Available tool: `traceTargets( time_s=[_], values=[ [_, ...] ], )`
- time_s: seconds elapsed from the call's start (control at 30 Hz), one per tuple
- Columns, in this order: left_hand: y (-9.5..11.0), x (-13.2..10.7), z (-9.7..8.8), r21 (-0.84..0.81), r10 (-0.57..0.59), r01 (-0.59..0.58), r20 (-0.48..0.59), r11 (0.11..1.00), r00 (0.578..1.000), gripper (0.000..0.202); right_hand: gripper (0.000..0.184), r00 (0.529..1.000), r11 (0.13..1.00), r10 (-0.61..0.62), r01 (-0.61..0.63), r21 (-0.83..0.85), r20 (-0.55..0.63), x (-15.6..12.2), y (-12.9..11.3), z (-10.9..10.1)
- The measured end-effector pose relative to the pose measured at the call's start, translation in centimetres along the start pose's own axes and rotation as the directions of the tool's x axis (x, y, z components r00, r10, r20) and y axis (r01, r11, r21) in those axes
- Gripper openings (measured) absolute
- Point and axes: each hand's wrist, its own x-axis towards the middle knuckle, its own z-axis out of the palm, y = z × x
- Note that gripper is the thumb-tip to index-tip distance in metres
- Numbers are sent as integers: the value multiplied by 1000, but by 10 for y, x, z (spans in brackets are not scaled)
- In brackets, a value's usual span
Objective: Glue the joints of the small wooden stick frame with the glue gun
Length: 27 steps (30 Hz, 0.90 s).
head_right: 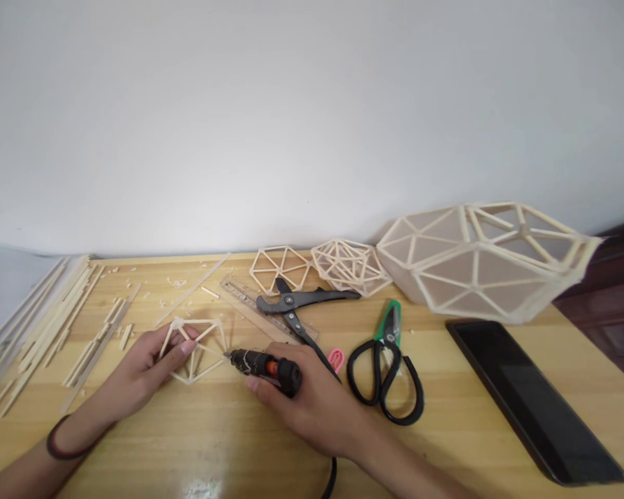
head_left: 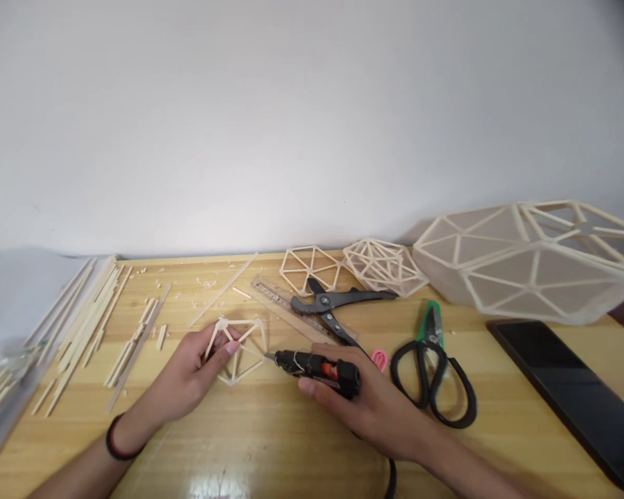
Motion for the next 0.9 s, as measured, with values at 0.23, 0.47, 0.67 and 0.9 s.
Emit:
traceTargets(
  time_s=[0.23,0.47,0.67,0.9],
  values=[
    [1,1,0,16,-2,2,0,1000,1000,32,34,1000,1000,6,-6,10,29,1,-2,-1],
    [2,1,-1,12,3,-3,0,1000,1000,31,33,1000,1000,-1,2,-19,17,0,-2,0],
    [2,0,0,15,-7,7,3,1000,1000,32,35,1000,1000,-8,8,11,9,-1,0,1],
    [0,0,-1,14,-10,9,24,1000,1000,31,37,999,1000,14,-14,-22,36,1,-2,-1]
  ],
)
